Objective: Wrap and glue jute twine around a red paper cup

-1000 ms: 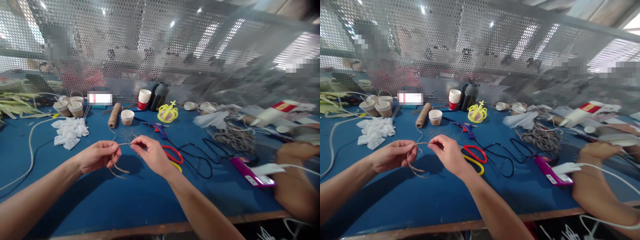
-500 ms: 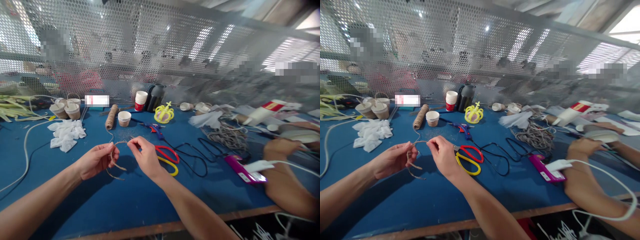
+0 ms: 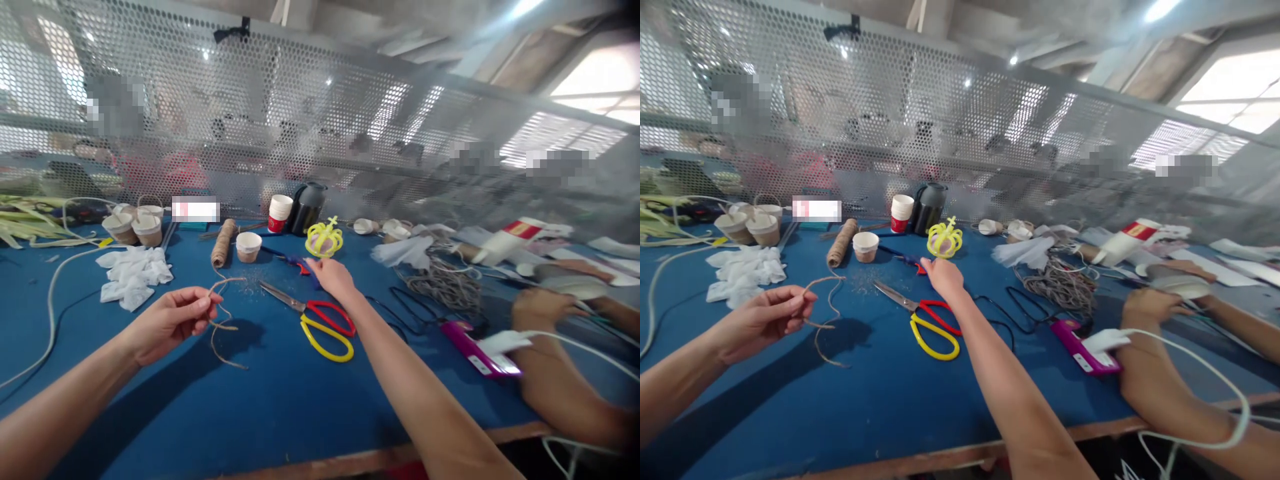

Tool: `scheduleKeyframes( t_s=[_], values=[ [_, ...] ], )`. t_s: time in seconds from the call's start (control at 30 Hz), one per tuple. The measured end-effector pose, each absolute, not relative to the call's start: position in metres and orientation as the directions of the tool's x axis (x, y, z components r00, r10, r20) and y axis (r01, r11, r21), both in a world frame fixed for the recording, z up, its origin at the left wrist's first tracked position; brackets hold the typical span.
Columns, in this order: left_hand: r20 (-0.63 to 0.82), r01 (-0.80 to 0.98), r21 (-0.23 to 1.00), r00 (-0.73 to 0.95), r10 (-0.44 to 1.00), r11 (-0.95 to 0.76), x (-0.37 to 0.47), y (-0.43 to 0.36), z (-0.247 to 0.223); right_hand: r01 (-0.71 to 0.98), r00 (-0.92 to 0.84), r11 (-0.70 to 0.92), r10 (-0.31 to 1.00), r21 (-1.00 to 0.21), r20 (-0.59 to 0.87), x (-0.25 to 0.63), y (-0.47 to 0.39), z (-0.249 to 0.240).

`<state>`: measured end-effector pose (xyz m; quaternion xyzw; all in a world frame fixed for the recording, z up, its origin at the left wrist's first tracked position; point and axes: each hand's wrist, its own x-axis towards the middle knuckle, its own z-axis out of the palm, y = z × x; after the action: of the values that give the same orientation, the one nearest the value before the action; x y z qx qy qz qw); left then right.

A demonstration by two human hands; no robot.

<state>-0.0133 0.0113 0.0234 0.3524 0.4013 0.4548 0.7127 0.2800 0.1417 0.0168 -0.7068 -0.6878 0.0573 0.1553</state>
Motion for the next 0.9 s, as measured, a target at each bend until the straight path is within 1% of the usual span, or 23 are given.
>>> scheduleKeyframes(
  t_s=[0.1,0.17,0.23,0.33,0.4,0.5,0.6,0.67,0.7,0.73,0.8,0.9],
  values=[
    [-0.247,-0.351,0.878,0.25,0.936,0.325,-0.011,0.01,0.023,0.948,0.078,-0.077,0.997,-0.309,-0.01,0.284,0.154,0.001],
    [-0.244,-0.338,0.883,0.264,0.933,0.326,-0.009,0.01,0.023,0.932,0.1,-0.115,0.993,-0.344,-0.061,0.283,0.16,-0.004],
    [-0.24,-0.325,0.889,0.27,0.932,0.323,-0.006,0.009,0.024,0.903,0.128,-0.151,0.988,-0.403,-0.084,0.281,0.162,-0.004],
    [-0.214,-0.294,0.913,0.249,0.945,0.284,-0.003,0.009,0.025,0.829,0.15,-0.168,0.986,-0.534,-0.076,0.28,0.157,0.003],
    [-0.169,-0.231,0.947,0.227,0.959,0.222,-0.002,0.009,0.025,0.757,0.141,-0.135,0.989,-0.64,-0.042,0.279,0.147,0.011],
    [-0.053,-0.047,0.997,0.177,0.983,0.062,0.0,0.008,0.024,0.625,0.087,-0.041,0.996,-0.78,0.018,0.273,0.122,0.029],
    [0.036,0.104,0.993,0.141,0.989,-0.051,0.003,0.006,0.022,0.506,-0.045,0.046,0.999,-0.861,0.027,0.261,0.089,0.047],
    [0.059,0.147,0.986,0.123,0.991,-0.077,0.005,0.004,0.02,0.348,-0.193,0.104,0.981,-0.932,0.037,0.251,0.068,0.055],
    [0.064,0.155,0.985,0.112,0.992,-0.081,0.006,0.003,0.019,0.302,-0.238,0.132,0.97,-0.944,0.06,0.246,0.058,0.057],
    [0.066,0.156,0.985,0.099,0.993,-0.081,0.006,0.002,0.017,0.274,-0.246,0.154,0.966,-0.949,0.086,0.24,0.049,0.057],
    [0.067,0.148,0.986,0.072,0.995,-0.077,0.007,0.001,0.013,0.267,-0.264,0.211,0.954,-0.94,0.14,0.232,0.035,0.053],
    [0.098,0.171,0.979,0.062,0.993,-0.107,0.007,-0.001,0.009,0.364,-0.27,0.287,0.943,-0.886,0.195,0.225,0.024,0.04]
  ],
)
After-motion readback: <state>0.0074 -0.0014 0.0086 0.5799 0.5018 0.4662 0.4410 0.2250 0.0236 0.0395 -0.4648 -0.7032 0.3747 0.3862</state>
